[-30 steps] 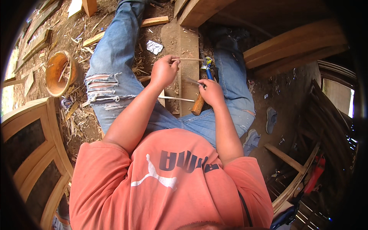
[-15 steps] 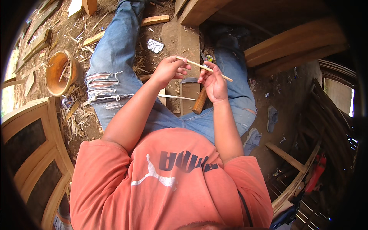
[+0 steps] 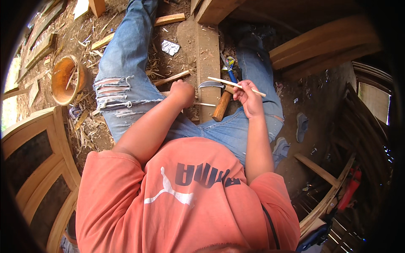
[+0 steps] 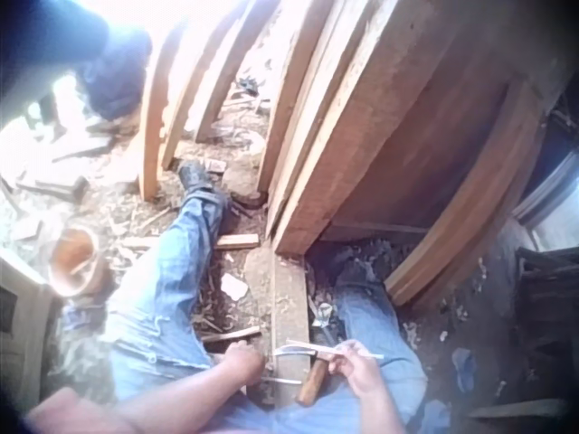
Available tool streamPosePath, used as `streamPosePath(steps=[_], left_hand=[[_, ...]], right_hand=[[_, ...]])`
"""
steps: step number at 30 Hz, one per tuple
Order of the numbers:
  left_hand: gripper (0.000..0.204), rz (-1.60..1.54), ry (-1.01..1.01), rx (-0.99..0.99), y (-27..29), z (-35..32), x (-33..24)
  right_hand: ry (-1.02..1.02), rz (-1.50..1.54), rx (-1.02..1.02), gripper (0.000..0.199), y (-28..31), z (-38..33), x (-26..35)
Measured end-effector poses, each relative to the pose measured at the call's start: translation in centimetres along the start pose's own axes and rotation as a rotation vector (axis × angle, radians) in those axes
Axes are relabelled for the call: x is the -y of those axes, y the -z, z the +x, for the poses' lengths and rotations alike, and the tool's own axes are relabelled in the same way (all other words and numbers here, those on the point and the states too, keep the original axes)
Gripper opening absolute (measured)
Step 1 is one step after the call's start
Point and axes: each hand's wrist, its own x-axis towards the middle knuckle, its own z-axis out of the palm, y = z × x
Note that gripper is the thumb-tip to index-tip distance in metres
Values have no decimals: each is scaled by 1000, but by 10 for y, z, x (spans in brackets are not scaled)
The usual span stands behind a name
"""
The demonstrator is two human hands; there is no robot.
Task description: The person sits on the ground and uses a knife to shave thin wooden sticks, repeatedly scraping the surface to remove bark and smooth the wood. The person occasionally pauses to inspect the sticks and then resumes shaving.
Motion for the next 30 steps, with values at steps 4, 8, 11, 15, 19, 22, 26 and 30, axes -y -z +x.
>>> streamPosePath(steps=[4,8,11,15,19,22,26,30], left_hand=[[30,15,-15,29,-3,1,-4],[28,5,-31,35,3,4,-1],[26,-118,-52,-41,12,6,12],[23,-567,7,-307,25,2,17],[25,-1011,-138,-259,37,3,13],[27,-1068,-217,-127,43,-1,9],[30,-1190,-375,-142,34,2,4],[32,-1250,-370,25,40,-2,2]], right_hand=[[-19,-48,-45,14,0,-4,-6],[9,-163,-37,15,3,-3,-1],[8,-178,6,15,5,-4,9],[-86,-181,114,16,12,-11,17],[-113,-271,95,25,4,-11,19],[-116,-222,127,35,-4,-11,17],[-149,-164,233,36,-16,-7,15],[-154,-102,233,23,-19,-7,8]])
